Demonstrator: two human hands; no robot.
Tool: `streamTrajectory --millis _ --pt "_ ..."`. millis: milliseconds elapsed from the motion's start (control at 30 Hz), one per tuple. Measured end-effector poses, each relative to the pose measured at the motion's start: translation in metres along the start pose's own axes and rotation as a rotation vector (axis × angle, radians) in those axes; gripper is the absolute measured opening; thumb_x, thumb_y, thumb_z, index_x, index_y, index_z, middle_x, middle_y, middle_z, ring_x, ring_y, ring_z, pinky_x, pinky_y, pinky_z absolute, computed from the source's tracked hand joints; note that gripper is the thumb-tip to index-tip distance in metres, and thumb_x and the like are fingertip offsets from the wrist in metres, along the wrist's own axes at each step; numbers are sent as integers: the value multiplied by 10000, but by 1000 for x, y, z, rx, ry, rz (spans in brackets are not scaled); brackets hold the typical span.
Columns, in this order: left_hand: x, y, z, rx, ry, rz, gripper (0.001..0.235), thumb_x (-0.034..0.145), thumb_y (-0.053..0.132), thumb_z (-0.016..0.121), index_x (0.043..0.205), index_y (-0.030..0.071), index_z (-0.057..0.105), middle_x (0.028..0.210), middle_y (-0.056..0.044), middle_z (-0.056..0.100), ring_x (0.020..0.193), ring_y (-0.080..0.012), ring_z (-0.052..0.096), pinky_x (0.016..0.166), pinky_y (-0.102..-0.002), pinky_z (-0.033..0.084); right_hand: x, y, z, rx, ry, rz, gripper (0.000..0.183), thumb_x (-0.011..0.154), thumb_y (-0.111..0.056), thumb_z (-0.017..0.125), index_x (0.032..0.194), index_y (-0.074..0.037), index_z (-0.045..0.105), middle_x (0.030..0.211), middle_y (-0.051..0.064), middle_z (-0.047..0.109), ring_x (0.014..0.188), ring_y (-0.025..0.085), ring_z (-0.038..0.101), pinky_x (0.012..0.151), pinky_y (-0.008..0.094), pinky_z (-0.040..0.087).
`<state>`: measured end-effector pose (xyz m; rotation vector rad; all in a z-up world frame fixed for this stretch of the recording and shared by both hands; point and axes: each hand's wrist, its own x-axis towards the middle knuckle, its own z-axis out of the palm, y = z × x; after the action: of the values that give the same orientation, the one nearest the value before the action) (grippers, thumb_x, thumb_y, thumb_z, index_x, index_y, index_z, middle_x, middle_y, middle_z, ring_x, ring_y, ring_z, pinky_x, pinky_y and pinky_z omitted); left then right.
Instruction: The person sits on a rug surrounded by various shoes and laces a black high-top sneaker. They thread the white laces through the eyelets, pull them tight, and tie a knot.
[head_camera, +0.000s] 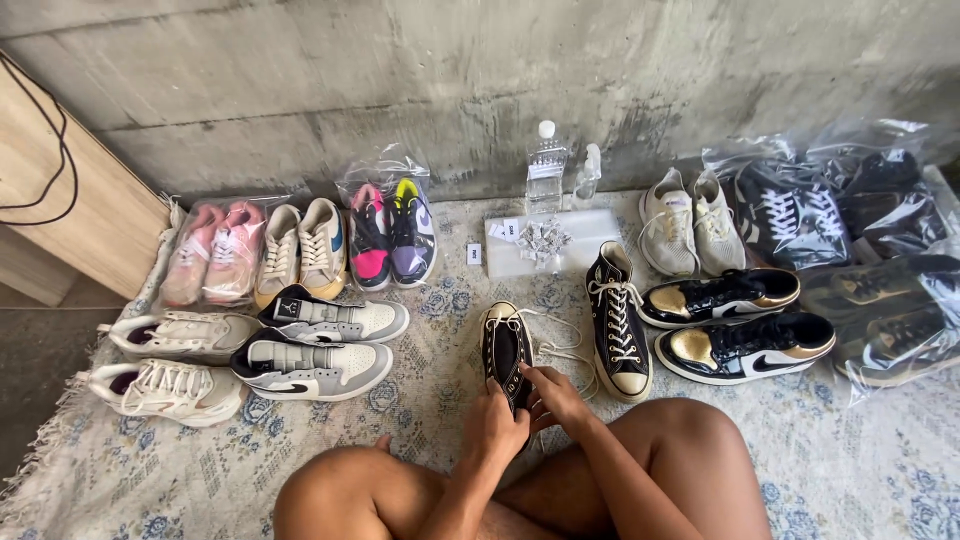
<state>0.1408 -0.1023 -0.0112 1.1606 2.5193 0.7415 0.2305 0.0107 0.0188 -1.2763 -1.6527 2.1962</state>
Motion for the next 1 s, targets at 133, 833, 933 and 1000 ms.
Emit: streamTrajectory --millis 133,833,933,1000 --pt "-11 8 4 79 42 14 621 861 234 744 1298 -130 495 991 -198 679 652 -243 718 458 -293 607 1 6 0 60 35 35 568 983 -437 547 1341 2 589 881 196 614 714 295 621 585 386 532" --pt "-4 2 7 44 193 -150 194 903 261 704 854 74 685 695 -128 700 543 -294 681 495 -419 550 30 30 -15 261 -40 35 284 970 -166 625 1146 48 685 778 180 669 648 236 613 597 305 488" --pt "-1 1 -6 -21 174 -141 109 916 146 672 834 81 702 671 -91 702 509 -223 652 495 -378 533 36 33 -16 275 -1 59 290 981 -174 623 1165 37 700 818 191 682 647 237 609 596 316 509" --pt "5 -3 -13 18 206 -80 80 908 111 699 830 103 712 619 -45 690 454 -149 594 437 -318 494 40 37 -19 281 6 44 268 988 -184 619 1133 32 684 840 182 679 668 234 623 597 315 502"
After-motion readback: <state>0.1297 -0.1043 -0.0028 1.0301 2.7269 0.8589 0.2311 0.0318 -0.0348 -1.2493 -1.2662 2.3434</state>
